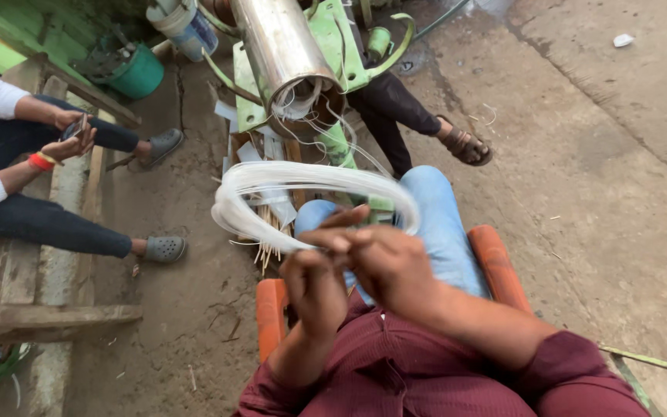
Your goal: The person sits in a chair and winds a long white plastic strip by hand into a coil. They repeatedly pull the strip from a machine, wrap it around their fingers, and adjust the bundle. The person uses a small wooden stick to press and align the layers of the coil.
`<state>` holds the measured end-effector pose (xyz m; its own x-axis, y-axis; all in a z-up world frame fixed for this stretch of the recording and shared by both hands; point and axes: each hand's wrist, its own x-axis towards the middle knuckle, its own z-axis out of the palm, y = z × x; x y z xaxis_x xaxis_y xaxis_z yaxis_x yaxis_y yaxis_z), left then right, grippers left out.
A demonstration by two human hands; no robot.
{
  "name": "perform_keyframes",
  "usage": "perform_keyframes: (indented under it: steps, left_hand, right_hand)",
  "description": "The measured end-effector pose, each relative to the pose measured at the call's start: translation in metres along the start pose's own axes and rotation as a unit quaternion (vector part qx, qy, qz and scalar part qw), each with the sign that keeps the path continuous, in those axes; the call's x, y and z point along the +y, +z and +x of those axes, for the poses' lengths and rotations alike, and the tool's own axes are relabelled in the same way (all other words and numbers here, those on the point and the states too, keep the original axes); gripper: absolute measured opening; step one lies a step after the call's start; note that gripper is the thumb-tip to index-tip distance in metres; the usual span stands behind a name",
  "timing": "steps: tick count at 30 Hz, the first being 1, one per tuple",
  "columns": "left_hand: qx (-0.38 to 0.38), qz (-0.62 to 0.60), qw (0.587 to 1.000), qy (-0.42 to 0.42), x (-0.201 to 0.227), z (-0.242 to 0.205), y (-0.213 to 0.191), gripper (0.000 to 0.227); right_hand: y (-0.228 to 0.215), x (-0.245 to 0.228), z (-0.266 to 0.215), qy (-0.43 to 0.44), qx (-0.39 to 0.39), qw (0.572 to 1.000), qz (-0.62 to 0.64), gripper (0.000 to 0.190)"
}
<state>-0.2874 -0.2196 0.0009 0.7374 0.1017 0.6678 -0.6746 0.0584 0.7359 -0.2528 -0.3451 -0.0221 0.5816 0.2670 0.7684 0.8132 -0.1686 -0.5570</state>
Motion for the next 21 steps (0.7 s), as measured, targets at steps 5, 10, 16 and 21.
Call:
perform_keyframes:
  steps: [5, 10, 16, 21]
  left_hand:
    - [0.052, -0.055, 0.995, 0.068, 0.013, 0.001, -0.012, 0.032]
    - [0.096, -0.19, 0.976, 0.049, 0.025, 0.02, -0.03, 0.053]
    - [0.135, -0.431, 0.884, -0.122, 0.028, 0.038, -0.05, 0.037]
    - [-0.015, -0.21, 0.939, -0.273, 0.017, 0.052, -0.072, 0.037]
  right_hand:
    - [0.008, -0.025, 0.009, -0.098, 0.009, 0.995, 0.028, 0.022]
    - [0.007, -0.026, 0.013, -0.06, -0.042, 0.997, 0.027, 0.02]
    - [0.005, 0.008, -0.004, -0.059, -0.038, 0.996, -0.062, 0.029]
    - [-0.005, 0.031, -0.004, -0.054, -0.06, 0.979, -0.186, 0.029]
